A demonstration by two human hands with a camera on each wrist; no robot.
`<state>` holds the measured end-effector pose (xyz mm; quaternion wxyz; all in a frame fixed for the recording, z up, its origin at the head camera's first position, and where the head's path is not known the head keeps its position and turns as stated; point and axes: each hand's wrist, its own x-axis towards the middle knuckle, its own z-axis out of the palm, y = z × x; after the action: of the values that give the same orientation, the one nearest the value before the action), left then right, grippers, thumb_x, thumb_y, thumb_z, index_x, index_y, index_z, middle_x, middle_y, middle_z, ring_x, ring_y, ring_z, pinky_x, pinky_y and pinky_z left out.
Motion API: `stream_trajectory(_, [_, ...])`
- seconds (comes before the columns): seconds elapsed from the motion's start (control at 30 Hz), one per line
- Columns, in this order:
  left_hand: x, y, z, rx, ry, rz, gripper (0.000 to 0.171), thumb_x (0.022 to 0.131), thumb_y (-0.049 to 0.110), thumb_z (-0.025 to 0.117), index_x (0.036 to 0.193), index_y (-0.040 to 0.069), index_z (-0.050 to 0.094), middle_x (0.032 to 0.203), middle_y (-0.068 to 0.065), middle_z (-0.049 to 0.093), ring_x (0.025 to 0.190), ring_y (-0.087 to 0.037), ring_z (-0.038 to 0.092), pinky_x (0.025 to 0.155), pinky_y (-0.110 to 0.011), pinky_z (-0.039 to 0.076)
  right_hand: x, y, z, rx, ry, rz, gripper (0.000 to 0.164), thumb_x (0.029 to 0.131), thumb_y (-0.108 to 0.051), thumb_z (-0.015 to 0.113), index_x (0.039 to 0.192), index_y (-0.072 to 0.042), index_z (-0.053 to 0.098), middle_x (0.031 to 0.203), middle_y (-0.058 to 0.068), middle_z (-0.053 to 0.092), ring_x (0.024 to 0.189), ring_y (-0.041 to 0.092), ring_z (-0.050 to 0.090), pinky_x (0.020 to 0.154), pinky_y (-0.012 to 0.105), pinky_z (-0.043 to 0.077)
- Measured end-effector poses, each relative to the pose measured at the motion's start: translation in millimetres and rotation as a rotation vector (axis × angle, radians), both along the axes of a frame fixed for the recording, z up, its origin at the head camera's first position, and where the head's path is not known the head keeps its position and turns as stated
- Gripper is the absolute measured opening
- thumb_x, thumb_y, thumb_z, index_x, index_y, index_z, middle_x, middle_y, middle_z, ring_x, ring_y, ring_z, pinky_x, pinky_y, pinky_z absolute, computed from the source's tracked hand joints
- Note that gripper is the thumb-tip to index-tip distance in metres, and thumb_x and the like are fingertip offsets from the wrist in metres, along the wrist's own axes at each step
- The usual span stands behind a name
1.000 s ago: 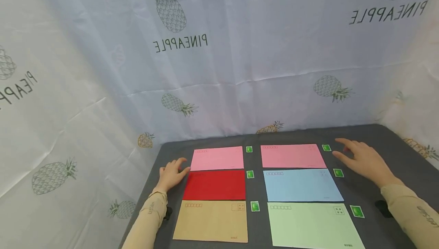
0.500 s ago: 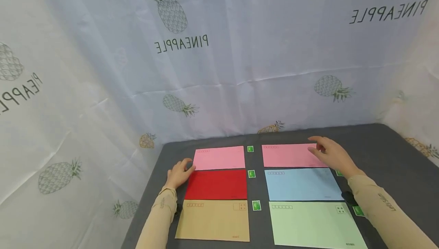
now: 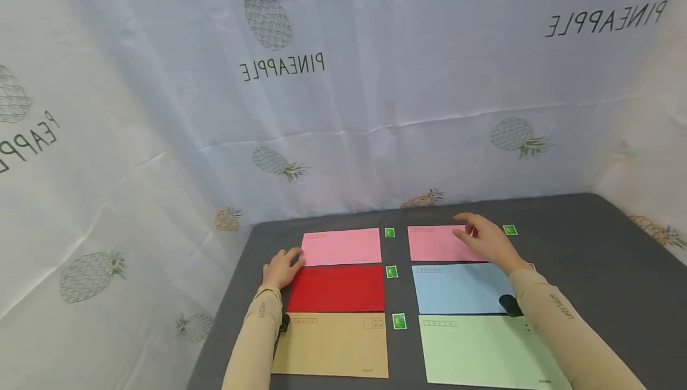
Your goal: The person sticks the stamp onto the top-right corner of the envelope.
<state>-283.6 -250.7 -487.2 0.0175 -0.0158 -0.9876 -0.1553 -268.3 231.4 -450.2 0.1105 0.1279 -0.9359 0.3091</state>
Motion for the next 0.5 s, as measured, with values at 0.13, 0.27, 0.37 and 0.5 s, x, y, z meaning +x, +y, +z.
stream_trajectory(0.13, [2.3,-7,-0.4,-0.021,-0.001,-0.003,0.033,0.090,0.036,0.059,0.120,0.024,0.057,0.107,-0.015,0.056,0.097,-0.033,0.055,0.080,-0.057,0.039,-6.2,-22,-2.3,-0.046,-0.045,0.000,0.047,0.090,-0.042,0.057,0.125,-0.010,0.053,0.086,0.006,0.051,0.074,0.018,0.044,0.061,0.030,0.037])
stream_trajectory(0.27, [2.5,-9,-1.5,-0.015,-0.022,0.010,0.033,0.089,0.035,0.060,0.120,0.024,0.057,0.112,-0.016,0.055,0.100,-0.035,0.054,0.082,-0.061,0.038,-10.6,-37,-8.6,-0.090,-0.068,-0.008,0.043,0.089,-0.036,0.061,0.124,-0.011,0.055,0.085,0.005,0.052,0.074,0.018,0.045,0.060,0.029,0.037])
stream_trajectory(0.37, [-0.6,-4,1.7,0.038,-0.074,0.037,0.034,0.089,0.034,0.061,0.120,0.024,0.056,0.117,-0.020,0.054,0.106,-0.039,0.052,0.084,-0.065,0.034,-13.6,-42,-11.1,-0.111,-0.067,-0.004,0.042,0.089,-0.033,0.062,0.123,-0.011,0.056,0.084,0.004,0.051,0.074,0.018,0.045,0.061,0.029,0.037])
stream_trajectory(0.5, [-7.2,6,10.6,0.110,-0.153,0.089,0.035,0.088,0.031,0.062,0.121,0.023,0.055,0.123,-0.020,0.054,0.110,-0.040,0.051,0.087,-0.066,0.029,-18.3,-45,-9.1,-0.137,-0.083,0.000,0.041,0.089,-0.034,0.062,0.123,-0.011,0.056,0.084,0.005,0.051,0.075,0.018,0.045,0.061,0.030,0.037])
